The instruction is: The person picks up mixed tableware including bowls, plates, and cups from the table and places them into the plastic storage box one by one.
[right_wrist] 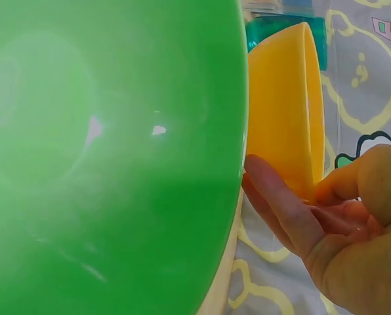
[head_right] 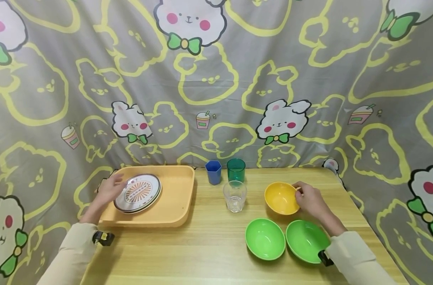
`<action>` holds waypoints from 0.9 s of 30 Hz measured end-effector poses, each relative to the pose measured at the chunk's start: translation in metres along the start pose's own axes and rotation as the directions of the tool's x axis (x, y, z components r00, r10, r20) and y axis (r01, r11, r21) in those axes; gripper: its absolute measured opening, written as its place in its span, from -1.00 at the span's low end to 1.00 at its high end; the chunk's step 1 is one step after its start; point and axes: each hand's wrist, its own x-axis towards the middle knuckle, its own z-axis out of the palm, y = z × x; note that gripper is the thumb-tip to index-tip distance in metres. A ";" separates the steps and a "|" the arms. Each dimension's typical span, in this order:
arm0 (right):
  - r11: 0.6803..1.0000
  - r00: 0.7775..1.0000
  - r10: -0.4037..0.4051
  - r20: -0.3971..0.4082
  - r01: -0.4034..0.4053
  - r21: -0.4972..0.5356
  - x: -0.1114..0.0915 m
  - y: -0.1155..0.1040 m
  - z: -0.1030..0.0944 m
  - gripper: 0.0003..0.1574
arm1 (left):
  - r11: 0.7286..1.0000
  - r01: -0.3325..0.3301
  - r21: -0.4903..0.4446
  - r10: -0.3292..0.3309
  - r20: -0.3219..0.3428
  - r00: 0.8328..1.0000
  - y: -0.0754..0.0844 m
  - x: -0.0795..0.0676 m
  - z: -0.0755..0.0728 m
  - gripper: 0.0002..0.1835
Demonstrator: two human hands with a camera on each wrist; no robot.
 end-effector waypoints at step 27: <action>0.937 0.996 0.088 0.010 -0.086 0.338 -0.002 -0.019 -0.014 -0.47 | 0.950 -0.100 -0.295 0.092 -0.043 0.995 0.036 -0.002 0.026 -0.52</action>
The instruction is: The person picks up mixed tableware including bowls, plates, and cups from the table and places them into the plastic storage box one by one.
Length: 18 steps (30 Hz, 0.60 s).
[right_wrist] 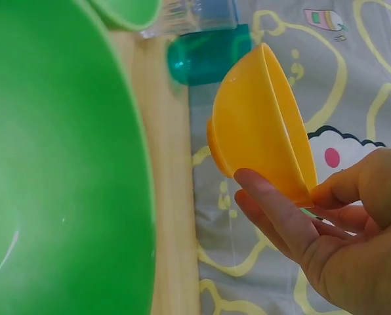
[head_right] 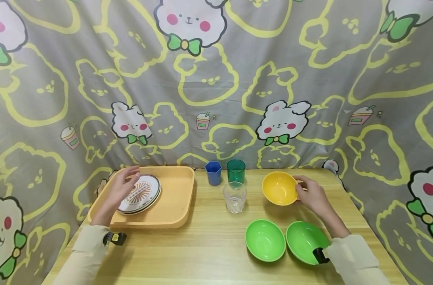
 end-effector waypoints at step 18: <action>0.968 0.997 -0.053 -0.064 0.067 0.243 -0.001 -0.024 0.006 -0.43 | 0.988 -0.095 -0.123 0.094 -0.014 0.995 0.023 -0.006 0.022 -0.49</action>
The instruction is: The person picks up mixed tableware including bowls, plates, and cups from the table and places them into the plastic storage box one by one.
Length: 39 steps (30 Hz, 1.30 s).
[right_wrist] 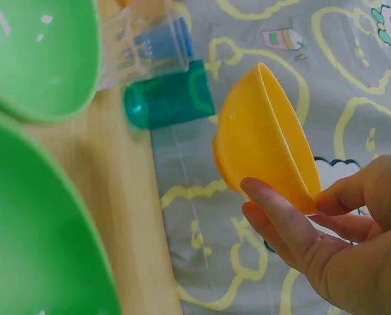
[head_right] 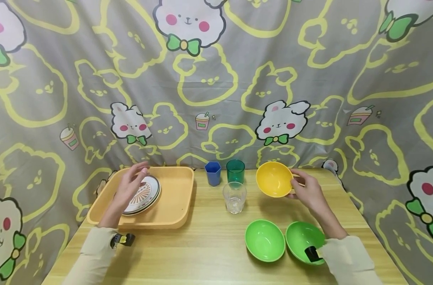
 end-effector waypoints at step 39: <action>0.929 0.992 0.108 0.071 -0.126 0.348 0.005 -0.026 0.070 -0.33 | 0.941 -0.026 -0.336 0.082 0.153 0.985 0.033 -0.002 0.088 -0.57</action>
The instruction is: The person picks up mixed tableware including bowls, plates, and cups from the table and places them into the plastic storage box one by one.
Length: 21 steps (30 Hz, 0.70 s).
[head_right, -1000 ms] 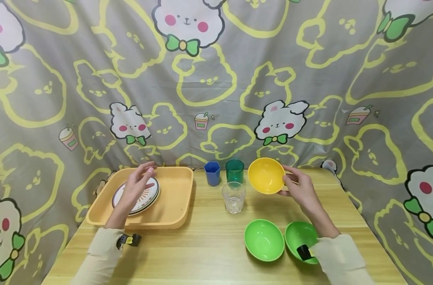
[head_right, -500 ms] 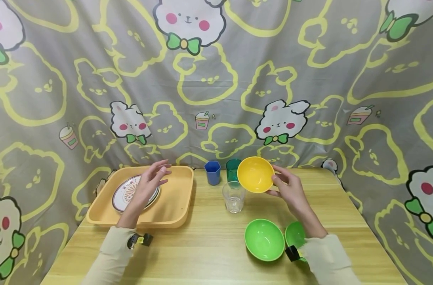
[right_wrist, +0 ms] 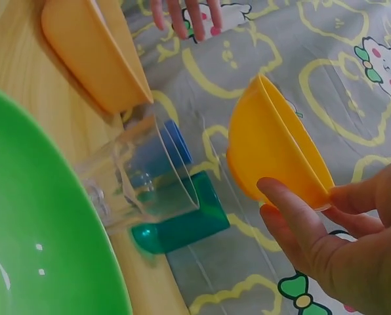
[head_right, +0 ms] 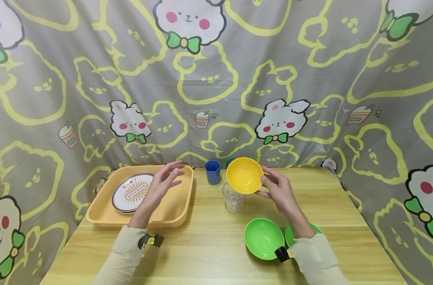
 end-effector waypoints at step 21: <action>0.996 1.000 0.002 0.027 -0.005 0.091 0.010 0.007 0.040 -0.38 | 0.987 0.062 -0.148 -0.056 0.047 0.997 -0.002 0.002 0.039 -0.59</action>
